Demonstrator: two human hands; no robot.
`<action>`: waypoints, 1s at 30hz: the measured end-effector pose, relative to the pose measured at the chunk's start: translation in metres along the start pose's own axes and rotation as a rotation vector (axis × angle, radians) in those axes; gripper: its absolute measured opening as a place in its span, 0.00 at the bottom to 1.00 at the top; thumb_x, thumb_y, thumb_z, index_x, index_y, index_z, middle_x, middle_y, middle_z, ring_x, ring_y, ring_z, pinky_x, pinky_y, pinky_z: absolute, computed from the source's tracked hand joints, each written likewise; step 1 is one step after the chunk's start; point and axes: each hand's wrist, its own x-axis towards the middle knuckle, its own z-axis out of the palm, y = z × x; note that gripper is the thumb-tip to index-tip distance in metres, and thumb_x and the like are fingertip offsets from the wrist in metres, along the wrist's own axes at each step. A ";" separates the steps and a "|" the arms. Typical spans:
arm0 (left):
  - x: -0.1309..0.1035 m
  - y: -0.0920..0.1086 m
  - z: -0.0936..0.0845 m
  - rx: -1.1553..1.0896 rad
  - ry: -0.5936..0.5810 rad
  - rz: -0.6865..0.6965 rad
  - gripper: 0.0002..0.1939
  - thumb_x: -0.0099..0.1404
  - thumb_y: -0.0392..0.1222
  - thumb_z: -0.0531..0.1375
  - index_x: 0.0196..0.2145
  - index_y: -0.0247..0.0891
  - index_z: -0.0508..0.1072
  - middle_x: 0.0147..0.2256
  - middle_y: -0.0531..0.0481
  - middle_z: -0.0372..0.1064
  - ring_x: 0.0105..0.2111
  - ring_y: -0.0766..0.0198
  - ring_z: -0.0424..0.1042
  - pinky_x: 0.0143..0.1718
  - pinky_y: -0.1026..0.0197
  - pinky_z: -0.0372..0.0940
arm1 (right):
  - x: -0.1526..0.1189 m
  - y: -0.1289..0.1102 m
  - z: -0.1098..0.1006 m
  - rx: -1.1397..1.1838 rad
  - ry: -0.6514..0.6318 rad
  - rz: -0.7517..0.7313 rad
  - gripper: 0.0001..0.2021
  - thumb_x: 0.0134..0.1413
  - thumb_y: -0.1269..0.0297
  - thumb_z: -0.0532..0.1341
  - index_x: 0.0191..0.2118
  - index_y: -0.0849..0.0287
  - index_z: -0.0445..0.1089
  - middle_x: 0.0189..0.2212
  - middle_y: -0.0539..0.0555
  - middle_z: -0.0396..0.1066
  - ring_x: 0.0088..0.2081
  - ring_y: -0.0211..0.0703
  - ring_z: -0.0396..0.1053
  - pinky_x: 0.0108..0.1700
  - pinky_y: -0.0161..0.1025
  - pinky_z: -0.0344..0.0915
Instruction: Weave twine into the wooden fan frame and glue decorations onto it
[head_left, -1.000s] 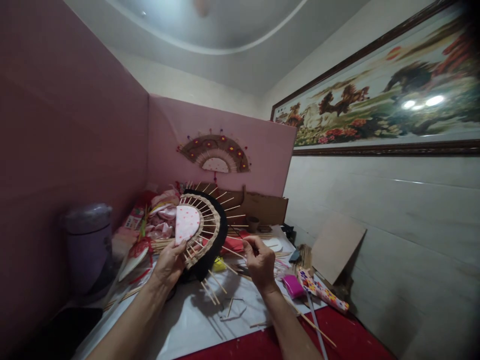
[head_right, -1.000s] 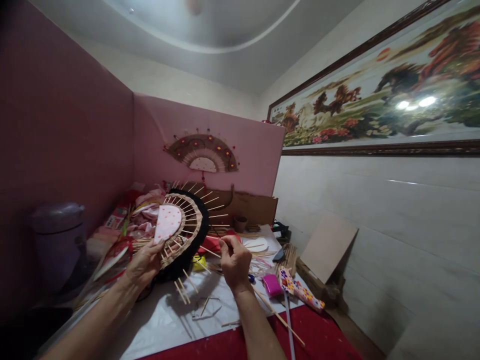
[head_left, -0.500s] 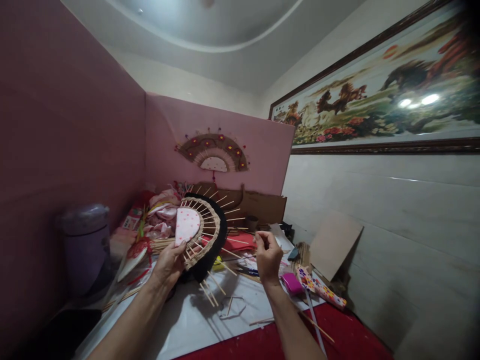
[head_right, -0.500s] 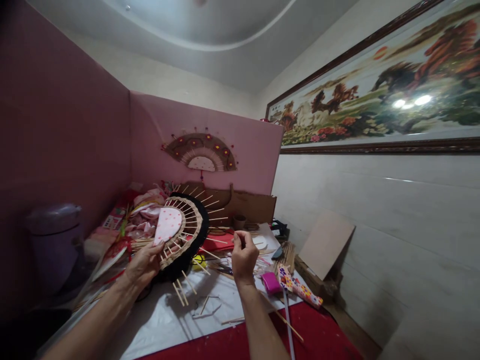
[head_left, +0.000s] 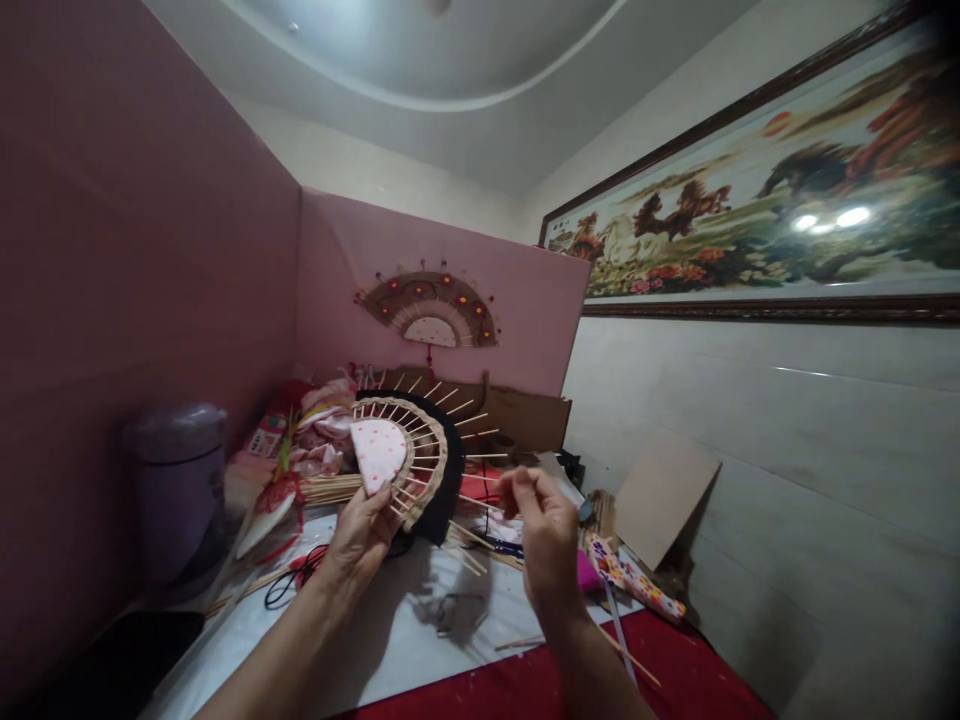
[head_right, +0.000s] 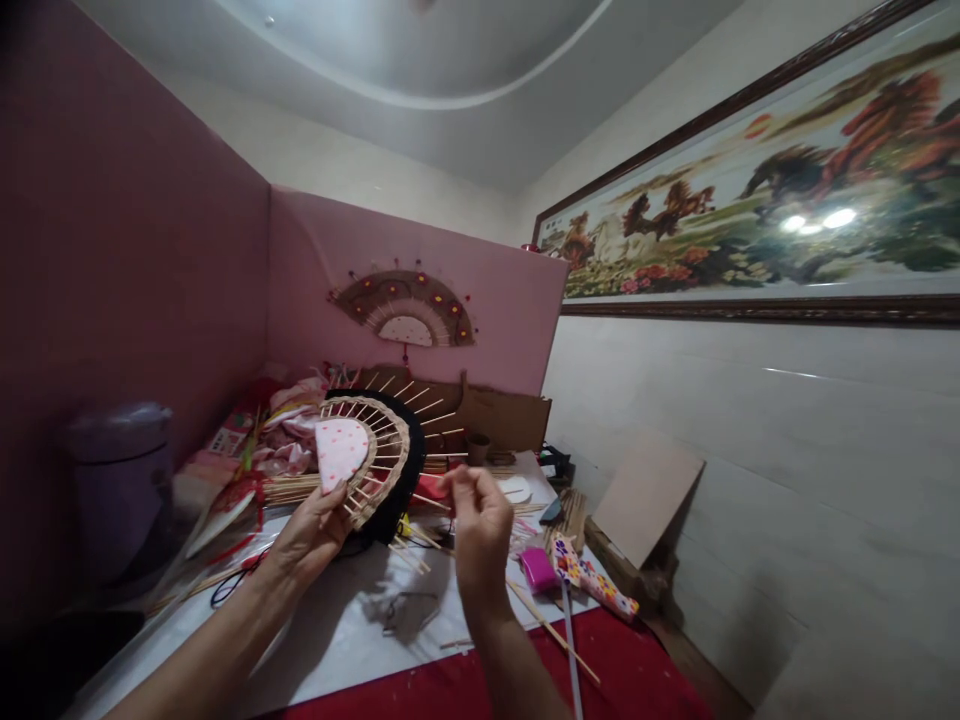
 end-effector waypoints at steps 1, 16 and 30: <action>-0.003 -0.002 0.002 -0.007 -0.024 -0.013 0.23 0.58 0.24 0.55 0.51 0.36 0.67 0.32 0.47 0.77 0.32 0.61 0.77 0.36 0.63 0.72 | -0.014 -0.003 0.004 0.067 -0.140 0.108 0.20 0.52 0.47 0.58 0.22 0.59 0.70 0.19 0.52 0.67 0.21 0.37 0.60 0.24 0.35 0.59; -0.034 -0.027 0.023 0.168 -0.316 -0.042 0.23 0.45 0.33 0.69 0.41 0.33 0.72 0.36 0.43 0.76 0.34 0.58 0.74 0.32 0.64 0.67 | -0.039 0.048 0.040 0.819 0.169 0.790 0.14 0.33 0.67 0.73 0.29 0.59 0.71 0.26 0.50 0.73 0.23 0.33 0.66 0.20 0.28 0.60; -0.001 0.011 -0.003 0.081 -0.153 0.021 0.18 0.59 0.30 0.59 0.48 0.37 0.68 0.34 0.47 0.75 0.31 0.60 0.75 0.36 0.52 0.73 | 0.022 0.070 0.021 0.628 -0.079 0.562 0.18 0.36 0.51 0.71 0.32 0.58 0.71 0.25 0.49 0.74 0.19 0.32 0.65 0.16 0.27 0.50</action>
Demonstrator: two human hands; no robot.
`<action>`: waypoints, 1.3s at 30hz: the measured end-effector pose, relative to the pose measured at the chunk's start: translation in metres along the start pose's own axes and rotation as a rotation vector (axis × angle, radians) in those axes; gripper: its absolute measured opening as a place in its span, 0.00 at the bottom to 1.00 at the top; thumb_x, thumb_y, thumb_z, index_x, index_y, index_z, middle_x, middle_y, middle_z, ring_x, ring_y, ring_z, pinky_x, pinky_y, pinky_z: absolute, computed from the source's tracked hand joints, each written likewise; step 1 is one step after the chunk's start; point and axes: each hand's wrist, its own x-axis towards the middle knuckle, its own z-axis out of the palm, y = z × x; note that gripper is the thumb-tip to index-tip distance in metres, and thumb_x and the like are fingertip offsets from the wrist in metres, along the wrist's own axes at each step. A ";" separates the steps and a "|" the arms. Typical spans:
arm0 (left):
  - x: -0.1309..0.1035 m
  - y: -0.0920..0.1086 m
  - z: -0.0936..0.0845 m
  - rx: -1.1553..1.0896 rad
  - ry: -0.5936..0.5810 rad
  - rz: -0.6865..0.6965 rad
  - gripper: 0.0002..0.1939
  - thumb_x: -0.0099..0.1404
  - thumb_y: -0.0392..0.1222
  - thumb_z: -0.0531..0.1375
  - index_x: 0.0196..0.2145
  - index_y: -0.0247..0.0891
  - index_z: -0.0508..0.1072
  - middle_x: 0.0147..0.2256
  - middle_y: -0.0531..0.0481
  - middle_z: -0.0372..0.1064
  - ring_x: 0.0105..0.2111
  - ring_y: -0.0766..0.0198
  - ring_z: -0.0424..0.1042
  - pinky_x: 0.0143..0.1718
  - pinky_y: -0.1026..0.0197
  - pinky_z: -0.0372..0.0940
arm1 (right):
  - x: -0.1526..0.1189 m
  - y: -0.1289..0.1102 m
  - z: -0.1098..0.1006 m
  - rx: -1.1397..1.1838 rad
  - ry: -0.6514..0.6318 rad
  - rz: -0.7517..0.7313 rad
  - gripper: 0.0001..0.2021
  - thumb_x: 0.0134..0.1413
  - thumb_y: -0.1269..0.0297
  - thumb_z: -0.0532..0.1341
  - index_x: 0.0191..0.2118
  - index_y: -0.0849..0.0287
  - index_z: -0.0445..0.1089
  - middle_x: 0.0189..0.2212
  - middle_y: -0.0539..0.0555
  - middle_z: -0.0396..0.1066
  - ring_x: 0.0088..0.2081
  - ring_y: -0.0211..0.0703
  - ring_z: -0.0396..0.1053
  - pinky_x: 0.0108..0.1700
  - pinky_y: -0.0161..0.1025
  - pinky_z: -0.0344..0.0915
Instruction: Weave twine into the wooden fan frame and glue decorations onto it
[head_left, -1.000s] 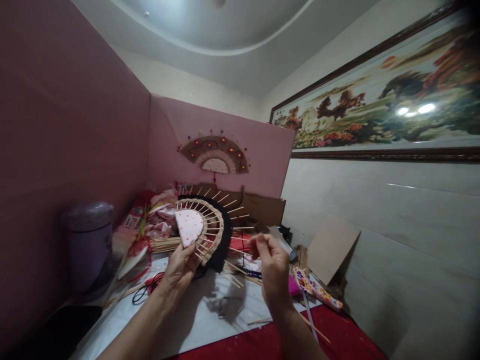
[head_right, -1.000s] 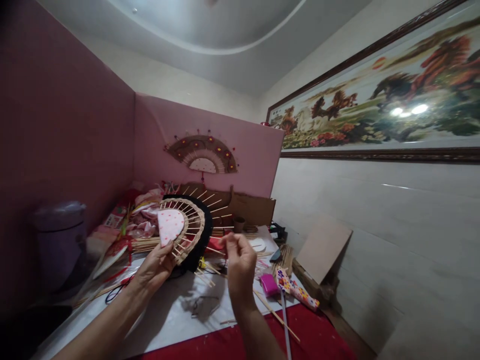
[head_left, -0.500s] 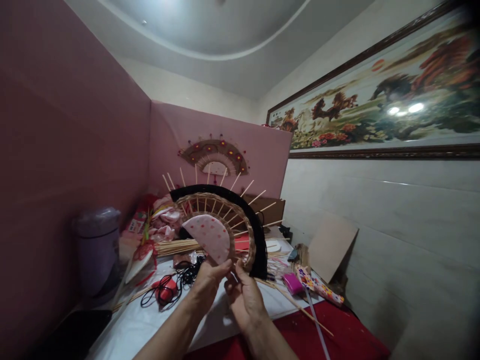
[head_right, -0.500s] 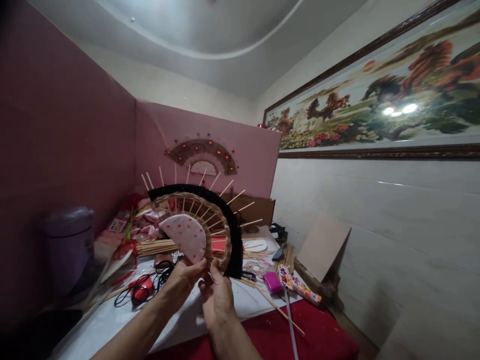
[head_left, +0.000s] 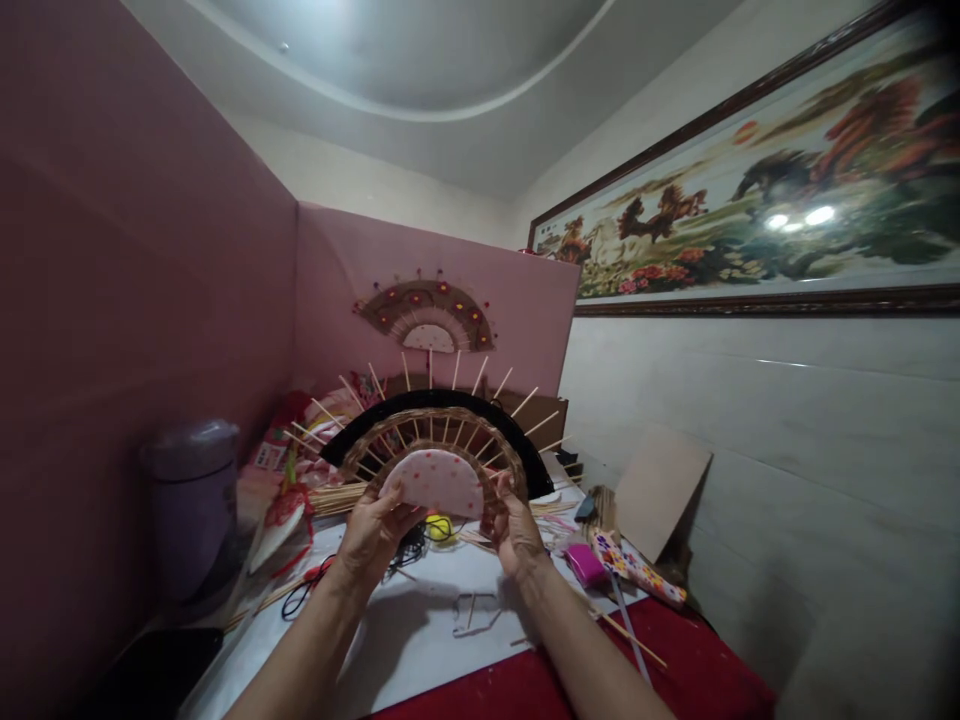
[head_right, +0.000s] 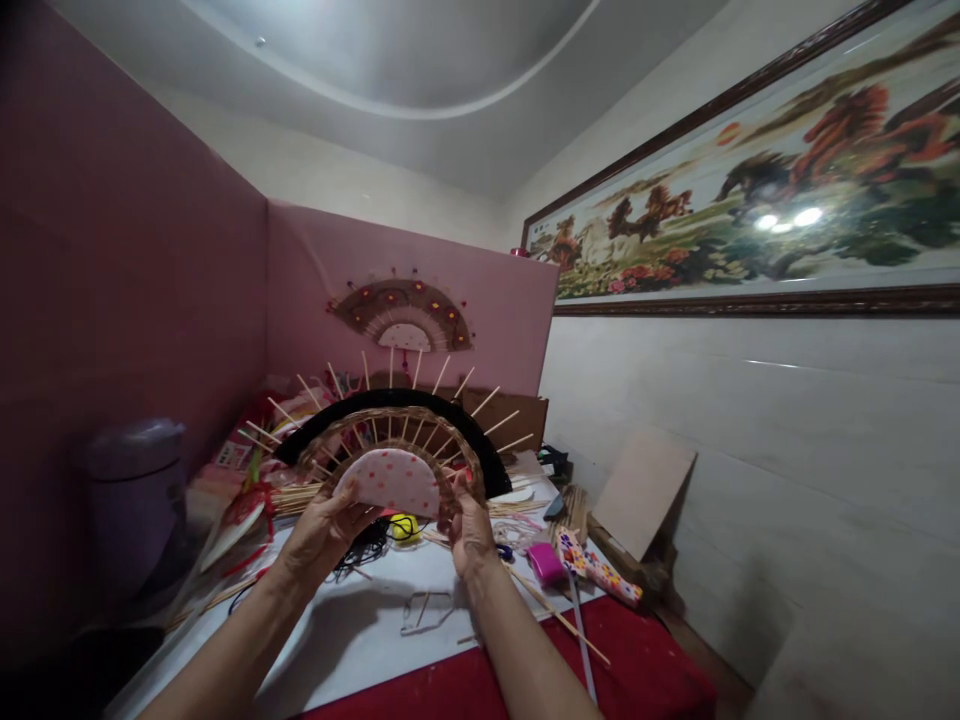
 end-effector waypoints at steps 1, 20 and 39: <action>0.000 0.000 0.000 -0.002 -0.007 0.014 0.20 0.59 0.29 0.59 0.49 0.38 0.68 0.35 0.47 0.75 0.31 0.60 0.75 0.36 0.51 0.73 | 0.004 0.000 0.001 -0.004 0.001 -0.031 0.20 0.35 0.50 0.71 0.32 0.59 0.72 0.23 0.49 0.73 0.16 0.29 0.61 0.15 0.26 0.48; 0.004 0.001 -0.005 0.177 0.150 -0.145 0.08 0.68 0.37 0.51 0.37 0.31 0.67 0.26 0.41 0.74 0.24 0.60 0.76 0.25 0.63 0.72 | 0.023 0.007 -0.017 0.053 0.049 -0.086 0.23 0.29 0.52 0.74 0.27 0.58 0.64 0.17 0.40 0.65 0.12 0.23 0.53 0.13 0.24 0.47; -0.003 -0.003 0.006 0.121 0.149 -0.142 0.09 0.69 0.37 0.49 0.35 0.30 0.67 0.24 0.43 0.74 0.23 0.61 0.75 0.25 0.63 0.73 | 0.024 0.001 -0.023 0.086 0.051 0.013 0.24 0.31 0.50 0.73 0.32 0.58 0.67 0.14 0.39 0.62 0.11 0.23 0.49 0.13 0.24 0.46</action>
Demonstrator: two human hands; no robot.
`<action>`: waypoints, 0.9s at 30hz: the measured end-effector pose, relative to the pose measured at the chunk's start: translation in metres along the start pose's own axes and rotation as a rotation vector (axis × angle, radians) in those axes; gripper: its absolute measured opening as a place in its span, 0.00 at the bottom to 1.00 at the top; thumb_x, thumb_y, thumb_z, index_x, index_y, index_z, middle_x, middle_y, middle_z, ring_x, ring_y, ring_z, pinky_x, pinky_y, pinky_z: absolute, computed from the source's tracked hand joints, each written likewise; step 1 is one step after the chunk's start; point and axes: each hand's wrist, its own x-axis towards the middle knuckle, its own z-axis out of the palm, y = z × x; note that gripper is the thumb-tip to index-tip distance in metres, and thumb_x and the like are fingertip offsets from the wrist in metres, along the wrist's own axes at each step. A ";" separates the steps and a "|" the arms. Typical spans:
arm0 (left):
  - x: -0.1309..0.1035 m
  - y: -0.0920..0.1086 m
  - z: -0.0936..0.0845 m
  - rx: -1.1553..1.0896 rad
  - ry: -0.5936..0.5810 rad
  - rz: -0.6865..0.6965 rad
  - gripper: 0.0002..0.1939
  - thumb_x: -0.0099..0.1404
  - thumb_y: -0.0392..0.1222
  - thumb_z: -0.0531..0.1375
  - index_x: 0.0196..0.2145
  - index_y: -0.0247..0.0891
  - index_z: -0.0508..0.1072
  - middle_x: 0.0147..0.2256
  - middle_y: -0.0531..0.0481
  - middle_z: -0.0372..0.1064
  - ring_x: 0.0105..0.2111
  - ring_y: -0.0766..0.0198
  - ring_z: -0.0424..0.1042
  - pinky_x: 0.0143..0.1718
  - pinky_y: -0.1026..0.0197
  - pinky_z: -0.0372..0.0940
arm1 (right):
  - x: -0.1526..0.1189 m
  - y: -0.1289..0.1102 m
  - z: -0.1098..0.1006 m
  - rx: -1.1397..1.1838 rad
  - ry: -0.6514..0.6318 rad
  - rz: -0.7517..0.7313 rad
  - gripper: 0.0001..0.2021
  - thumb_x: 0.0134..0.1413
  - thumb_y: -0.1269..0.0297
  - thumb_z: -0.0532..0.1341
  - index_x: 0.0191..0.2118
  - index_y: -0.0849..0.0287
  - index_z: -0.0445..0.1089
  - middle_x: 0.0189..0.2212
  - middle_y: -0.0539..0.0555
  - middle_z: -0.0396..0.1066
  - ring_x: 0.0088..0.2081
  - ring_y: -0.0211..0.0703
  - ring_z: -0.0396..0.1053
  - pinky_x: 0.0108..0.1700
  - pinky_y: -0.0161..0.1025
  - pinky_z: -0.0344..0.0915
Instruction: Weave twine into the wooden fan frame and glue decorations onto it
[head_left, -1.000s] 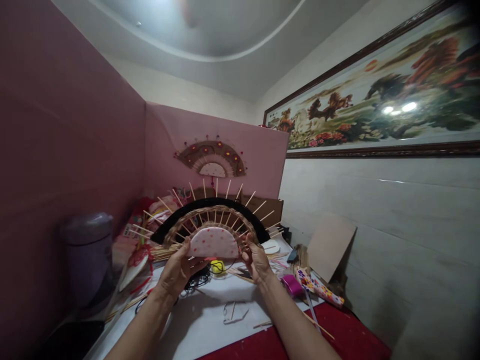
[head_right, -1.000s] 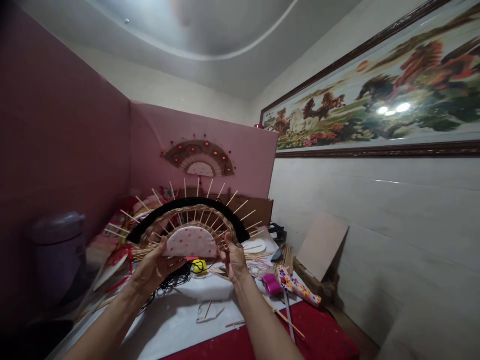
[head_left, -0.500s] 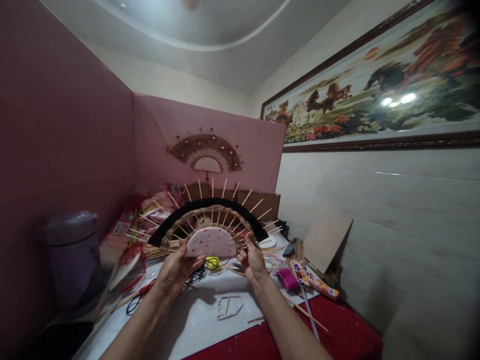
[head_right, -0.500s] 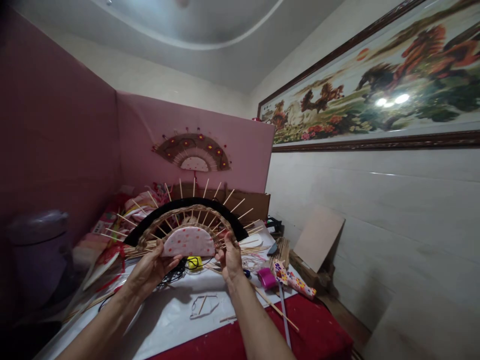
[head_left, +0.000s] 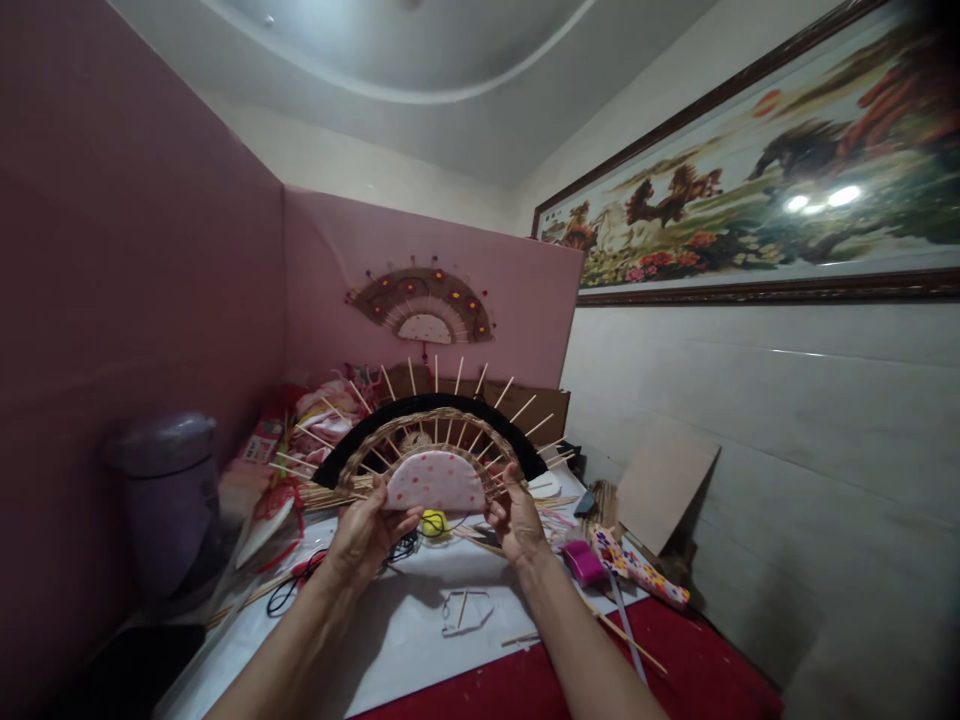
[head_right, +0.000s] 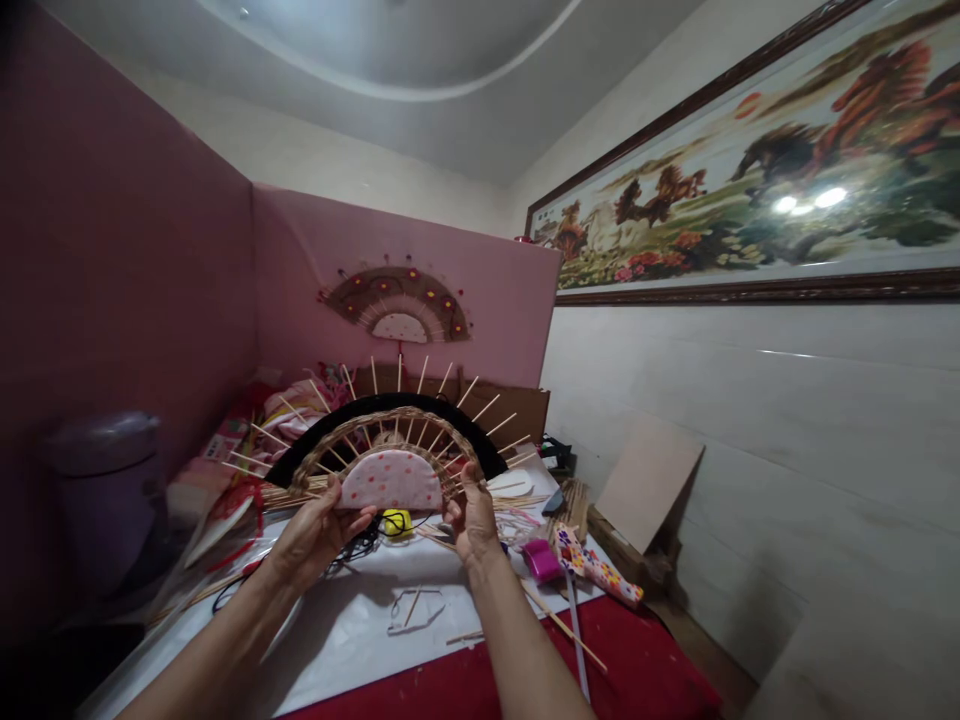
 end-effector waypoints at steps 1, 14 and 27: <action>0.000 0.000 0.000 -0.003 0.000 -0.004 0.10 0.69 0.38 0.49 0.36 0.30 0.67 0.25 0.42 0.74 0.23 0.61 0.75 0.25 0.63 0.72 | 0.000 0.000 0.000 -0.045 -0.004 0.009 0.25 0.32 0.48 0.72 0.33 0.58 0.67 0.14 0.40 0.62 0.11 0.24 0.50 0.12 0.24 0.46; -0.002 -0.005 -0.001 0.017 -0.082 0.066 0.13 0.61 0.38 0.60 0.44 0.34 0.70 0.35 0.43 0.75 0.29 0.60 0.76 0.32 0.60 0.72 | -0.004 0.010 0.000 -0.088 -0.026 0.028 0.24 0.28 0.57 0.75 0.33 0.59 0.67 0.20 0.44 0.70 0.15 0.32 0.67 0.12 0.25 0.51; 0.016 0.023 -0.023 -0.231 0.052 0.195 0.14 0.70 0.39 0.47 0.46 0.33 0.69 0.27 0.44 0.75 0.29 0.61 0.76 0.29 0.62 0.72 | -0.002 0.010 -0.007 -0.061 -0.065 0.028 0.20 0.33 0.56 0.73 0.33 0.56 0.68 0.22 0.44 0.71 0.15 0.28 0.61 0.17 0.26 0.56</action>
